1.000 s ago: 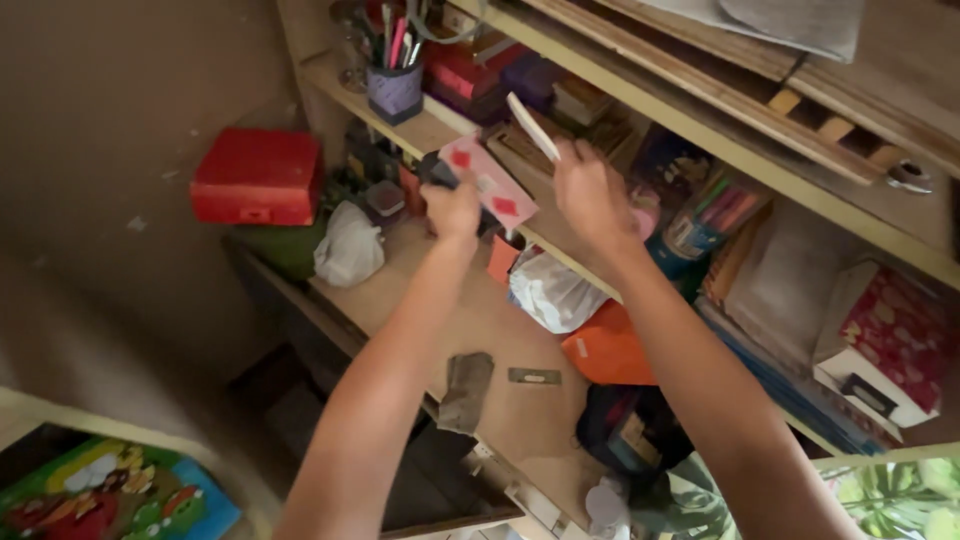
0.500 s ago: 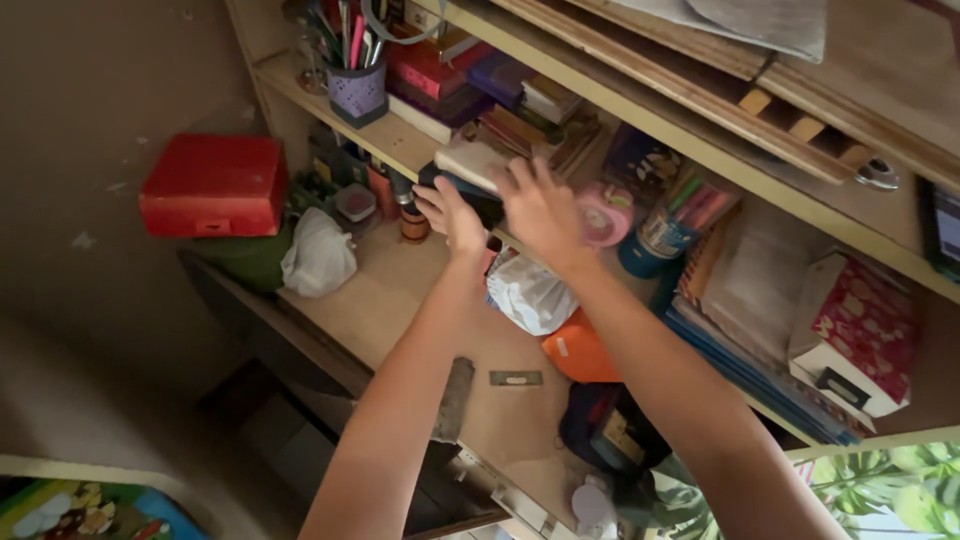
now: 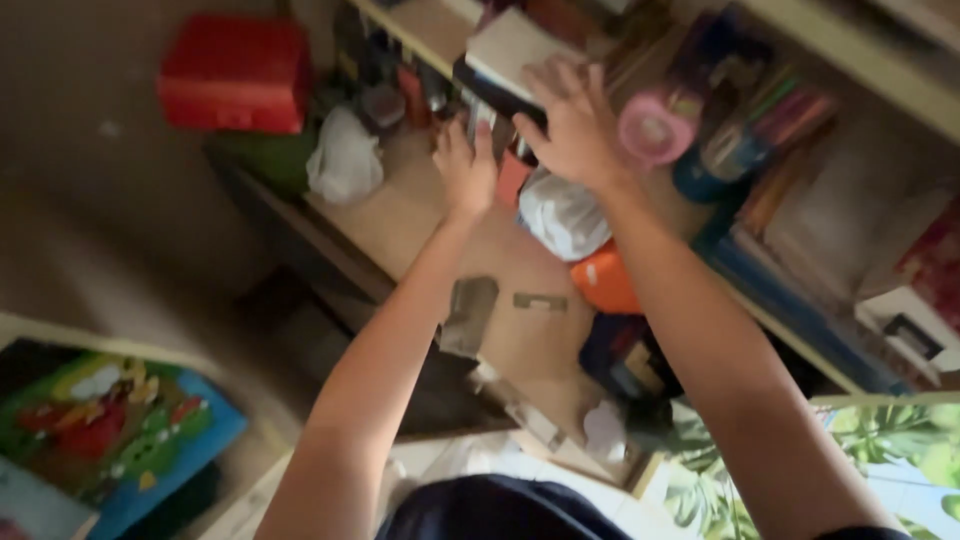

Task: The person organizes a cluttered bookshelf by moving items, wiping books with a cloth, and rearranging them. They handle books, papers, and a pen holder, cleaning and placing items on different shelves.

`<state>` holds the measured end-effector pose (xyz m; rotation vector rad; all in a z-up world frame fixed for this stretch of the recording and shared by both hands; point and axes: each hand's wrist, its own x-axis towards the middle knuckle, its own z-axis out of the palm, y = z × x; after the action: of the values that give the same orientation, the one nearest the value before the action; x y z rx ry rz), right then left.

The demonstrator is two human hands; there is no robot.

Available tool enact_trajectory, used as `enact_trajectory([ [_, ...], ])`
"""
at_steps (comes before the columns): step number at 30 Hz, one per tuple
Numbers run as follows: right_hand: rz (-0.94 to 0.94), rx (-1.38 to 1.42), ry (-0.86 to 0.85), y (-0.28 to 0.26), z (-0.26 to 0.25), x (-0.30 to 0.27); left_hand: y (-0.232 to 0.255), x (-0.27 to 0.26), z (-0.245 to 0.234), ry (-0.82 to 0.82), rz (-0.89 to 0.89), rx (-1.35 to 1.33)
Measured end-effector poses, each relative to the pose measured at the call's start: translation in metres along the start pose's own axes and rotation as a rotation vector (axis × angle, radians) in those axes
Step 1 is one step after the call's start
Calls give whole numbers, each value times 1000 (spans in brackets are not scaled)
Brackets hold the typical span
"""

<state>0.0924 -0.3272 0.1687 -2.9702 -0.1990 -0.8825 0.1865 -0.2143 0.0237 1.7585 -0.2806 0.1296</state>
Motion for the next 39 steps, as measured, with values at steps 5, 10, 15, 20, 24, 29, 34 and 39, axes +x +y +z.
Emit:
enact_trajectory([
  [5, 85, 177, 96, -66, 10, -114, -115, -121, -30, -217, 147, 183],
  [10, 425, 457, -54, -126, 57, -280, -127, -205, -49, -420, 24, 384],
  [15, 793, 648, -298, -120, 62, -391, -173, -224, -16, -350, 0, 1026],
  [20, 1069, 846, -364, -91, 53, -429, -149, -231, -16, -429, -269, 775],
  [24, 1281, 1307, -231, -79, 78, -443, -198, -274, -35, -461, -702, -390],
  [29, 930, 1384, -318, -117, 47, -360, -66, -323, -115, -395, -674, -1345],
  [34, 526, 1100, -398, -185, 26, -293, -40, -360, -170, -122, -725, -1124],
  [39, 687, 1734, -540, -246, 35, -286, -97, -399, -234, -57, -565, -424],
])
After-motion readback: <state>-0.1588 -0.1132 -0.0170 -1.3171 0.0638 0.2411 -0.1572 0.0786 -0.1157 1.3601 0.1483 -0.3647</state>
